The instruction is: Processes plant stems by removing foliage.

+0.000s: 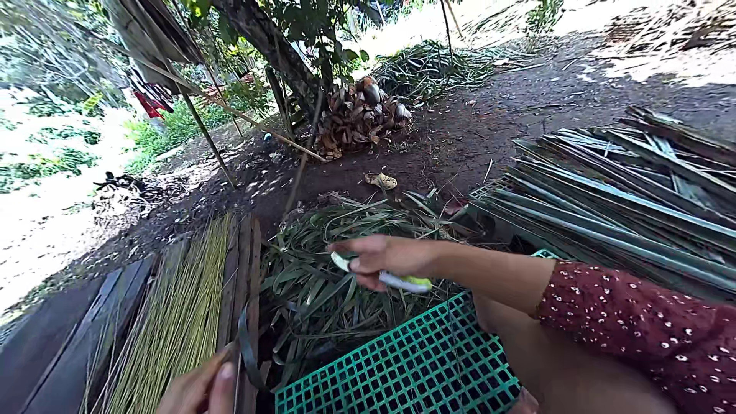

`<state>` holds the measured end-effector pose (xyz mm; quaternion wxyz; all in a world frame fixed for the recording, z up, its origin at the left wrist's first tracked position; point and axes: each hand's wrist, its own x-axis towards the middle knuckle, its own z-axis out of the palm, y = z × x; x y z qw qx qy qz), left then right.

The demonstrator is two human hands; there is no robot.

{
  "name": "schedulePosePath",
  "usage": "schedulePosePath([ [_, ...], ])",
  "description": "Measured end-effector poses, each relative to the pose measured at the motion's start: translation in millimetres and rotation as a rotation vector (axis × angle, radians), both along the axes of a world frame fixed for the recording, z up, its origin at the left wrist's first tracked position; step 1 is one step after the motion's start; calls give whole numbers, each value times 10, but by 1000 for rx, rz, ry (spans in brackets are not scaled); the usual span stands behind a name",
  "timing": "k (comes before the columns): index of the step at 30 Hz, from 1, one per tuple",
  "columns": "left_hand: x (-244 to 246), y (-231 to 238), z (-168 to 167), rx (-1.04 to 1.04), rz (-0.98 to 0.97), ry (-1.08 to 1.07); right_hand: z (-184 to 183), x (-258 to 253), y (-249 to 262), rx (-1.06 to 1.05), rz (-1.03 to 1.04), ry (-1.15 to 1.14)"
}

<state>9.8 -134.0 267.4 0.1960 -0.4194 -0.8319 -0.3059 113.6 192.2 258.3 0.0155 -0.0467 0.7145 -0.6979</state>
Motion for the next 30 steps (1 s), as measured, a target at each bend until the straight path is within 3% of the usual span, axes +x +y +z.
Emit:
schedulePosePath([
  [3, 264, 653, -134, 77, -136, -48, 32, 127, -510, -191, 49, 31],
  [6, 343, 879, -281, 92, -236, -135, 136, 236, -575, -329, -247, 101],
  [12, 28, 205, -532, -17, -173, -355, 417, 456, 516, -438, -882, 498],
  [15, -59, -64, -652, -55, -105, -380, 497, 575, 820, -514, -1032, 594],
  [18, 61, 116, -632, 36, -155, -452, 336, 563, 552, -401, -820, 471],
  [22, 353, 697, -569, 210, -310, -568, 88, 360, -11, -197, -172, 77],
  [24, 455, 878, -556, 286, -368, -581, 17, 324, -234, -121, -9, -26],
  [30, 628, 938, -554, 246, -186, -267, 30, 355, -184, -225, -312, 30],
])
